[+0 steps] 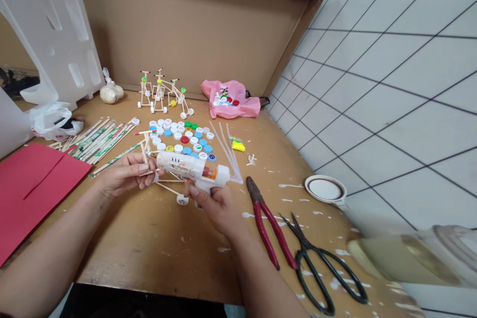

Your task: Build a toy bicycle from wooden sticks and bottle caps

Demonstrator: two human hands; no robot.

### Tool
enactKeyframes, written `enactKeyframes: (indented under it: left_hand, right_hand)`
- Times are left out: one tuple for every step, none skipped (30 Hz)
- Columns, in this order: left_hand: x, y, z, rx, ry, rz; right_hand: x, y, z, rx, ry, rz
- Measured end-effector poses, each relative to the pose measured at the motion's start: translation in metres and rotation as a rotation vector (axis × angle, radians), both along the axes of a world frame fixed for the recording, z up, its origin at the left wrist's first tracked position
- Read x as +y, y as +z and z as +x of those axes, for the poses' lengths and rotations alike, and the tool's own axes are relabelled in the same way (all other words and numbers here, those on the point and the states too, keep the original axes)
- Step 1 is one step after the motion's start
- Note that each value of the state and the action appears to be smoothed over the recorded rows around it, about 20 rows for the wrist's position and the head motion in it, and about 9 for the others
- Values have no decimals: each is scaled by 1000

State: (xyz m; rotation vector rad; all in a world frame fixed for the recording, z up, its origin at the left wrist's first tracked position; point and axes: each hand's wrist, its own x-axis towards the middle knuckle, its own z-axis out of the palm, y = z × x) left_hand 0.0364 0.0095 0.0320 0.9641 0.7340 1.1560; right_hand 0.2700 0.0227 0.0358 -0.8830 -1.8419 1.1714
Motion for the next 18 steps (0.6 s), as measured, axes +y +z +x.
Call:
enactKeyframes:
  left_hand:
    - [0, -1, 0, -3, -8, 3]
    - [1, -2, -1, -6, -20, 11]
    - [1, -3, -2, -10, -36, 22]
    - [2, -4, -2, -17, -51, 34]
    - [2, -5, -3, -25, -63, 44]
    - [3, -5, -3, -35, -70, 50]
    - [3, -6, -3, -46, -72, 51]
    - [3, -6, -3, -58, -68, 47]
    - [3, -5, -3, -70, -64, 40]
    - [3, -5, -3, -79, -61, 34]
    - [3, -5, -3, -85, -58, 29]
    - [3, -4, -2, -88, -56, 28]
    - [2, -4, -2, -88, -55, 28]
    - [2, -3, -2, -83, -52, 29]
    - [2, -3, -2, -75, -48, 30]
    - [2, -2, -2, -64, -40, 29]
    - [2, -1, -1, -49, -30, 24]
    - [2, -1, 0, -32, -18, 17]
  right_hand:
    - [0, 0, 0, -5, -3, -6]
    - [1, 0, 0, -7, -6, -14]
    - [1, 0, 0, -6, -7, -25]
    - [1, -1, 0, -1, -8, -37]
    - [1, -1, -1, 8, -9, -48]
    - [1, -1, -1, 18, -11, -59]
    - [1, -1, -1, 25, -13, -70]
    - [1, -1, -1, 33, -18, -78]
    - [0, -1, -1, 38, -19, -84]
    - [-1, 0, -1, 44, -16, -88]
    - [-1, 0, -1, 52, -14, -88]
    - [-2, 1, -1, 61, -11, -84]
    - [-2, 1, -2, 71, -7, -77]
    - [-2, 1, -2, 78, -3, -72]
    - [-2, 1, -2, 82, 2, -69]
    - [-2, 0, -2, 85, 5, -66]
    - [-1, 0, -2, 84, 13, -68]
    - [0, -1, -1, 84, 19, -74]
